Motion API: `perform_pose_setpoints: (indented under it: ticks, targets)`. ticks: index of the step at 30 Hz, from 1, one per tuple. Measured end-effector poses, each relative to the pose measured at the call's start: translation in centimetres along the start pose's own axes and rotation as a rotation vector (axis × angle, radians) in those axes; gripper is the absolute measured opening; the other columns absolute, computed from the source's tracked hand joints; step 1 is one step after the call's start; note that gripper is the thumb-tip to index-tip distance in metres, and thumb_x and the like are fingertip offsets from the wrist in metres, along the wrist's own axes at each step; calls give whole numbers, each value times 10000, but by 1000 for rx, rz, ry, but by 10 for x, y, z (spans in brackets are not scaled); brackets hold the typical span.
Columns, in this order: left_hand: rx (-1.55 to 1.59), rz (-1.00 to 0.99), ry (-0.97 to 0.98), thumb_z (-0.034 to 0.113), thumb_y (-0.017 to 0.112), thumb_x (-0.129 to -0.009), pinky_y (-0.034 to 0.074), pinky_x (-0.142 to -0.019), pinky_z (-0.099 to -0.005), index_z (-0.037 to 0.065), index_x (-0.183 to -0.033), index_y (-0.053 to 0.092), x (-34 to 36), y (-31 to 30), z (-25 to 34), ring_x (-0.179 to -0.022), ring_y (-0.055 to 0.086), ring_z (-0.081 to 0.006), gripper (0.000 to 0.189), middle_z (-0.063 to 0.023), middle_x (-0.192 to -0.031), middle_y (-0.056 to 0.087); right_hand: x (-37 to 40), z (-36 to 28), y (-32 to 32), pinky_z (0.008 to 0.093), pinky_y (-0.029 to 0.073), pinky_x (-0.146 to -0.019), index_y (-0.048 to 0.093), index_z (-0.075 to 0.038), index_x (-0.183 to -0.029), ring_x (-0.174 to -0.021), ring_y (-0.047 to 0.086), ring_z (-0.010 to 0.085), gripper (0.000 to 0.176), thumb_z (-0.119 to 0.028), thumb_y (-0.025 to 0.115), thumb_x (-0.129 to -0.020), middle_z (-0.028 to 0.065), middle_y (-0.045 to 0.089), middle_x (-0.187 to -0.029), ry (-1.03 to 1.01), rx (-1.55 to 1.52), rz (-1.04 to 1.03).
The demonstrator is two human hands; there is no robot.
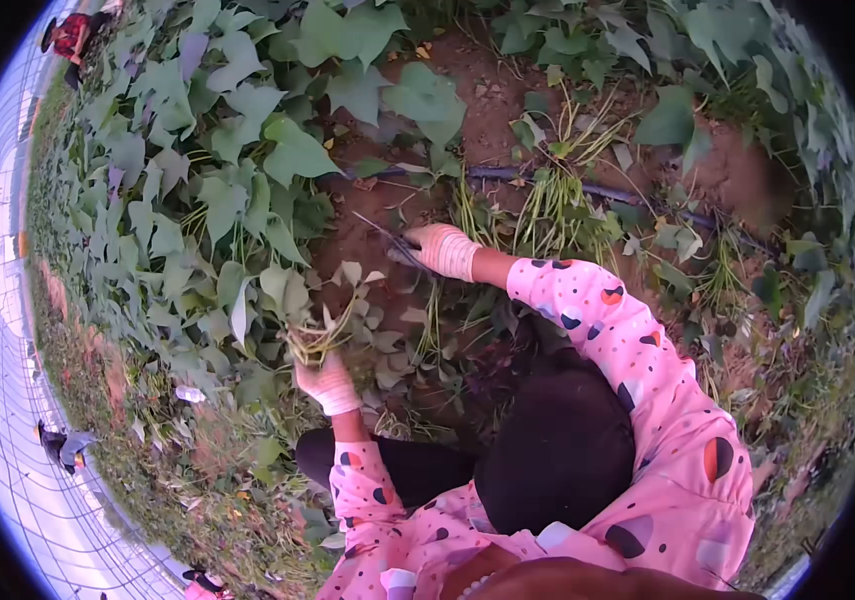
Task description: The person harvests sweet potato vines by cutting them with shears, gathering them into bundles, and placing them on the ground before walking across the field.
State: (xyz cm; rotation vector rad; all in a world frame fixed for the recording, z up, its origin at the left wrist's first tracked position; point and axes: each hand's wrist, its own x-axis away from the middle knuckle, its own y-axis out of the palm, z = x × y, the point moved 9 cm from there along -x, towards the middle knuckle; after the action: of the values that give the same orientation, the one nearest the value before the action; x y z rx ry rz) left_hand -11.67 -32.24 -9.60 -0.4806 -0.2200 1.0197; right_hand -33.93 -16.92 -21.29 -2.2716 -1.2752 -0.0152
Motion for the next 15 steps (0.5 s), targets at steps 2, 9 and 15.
perform_pose_setpoints:
  ticks: [2,9,15]
  targets:
    - [-175,269,42,114,691,-806,481,-855,-314,-68,-1250,509,33,-60,24,-934,605,-174,512,-154,-1150,626,39,-1,-6,436,476,-734,631,-46,-896,-808,602,387,549,-577,499,-848,207,631,-813,-40,-31,72]
    - [-351,946,180,136,647,-865,480,-881,-324,-46,-1215,546,96,-222,77,-960,609,-219,407,-163,-1146,620,128,23,-7,261,462,-480,614,-65,-820,-495,565,90,378,-440,612,-866,20,589,-595,107,-673,108]
    - [-770,798,91,212,567,-897,489,-814,-361,19,-1190,599,85,-221,115,-956,596,-230,352,-178,-1083,612,161,75,-93,212,419,-425,596,-53,-888,-484,532,71,300,-353,608,-885,28,584,-628,304,-886,426]
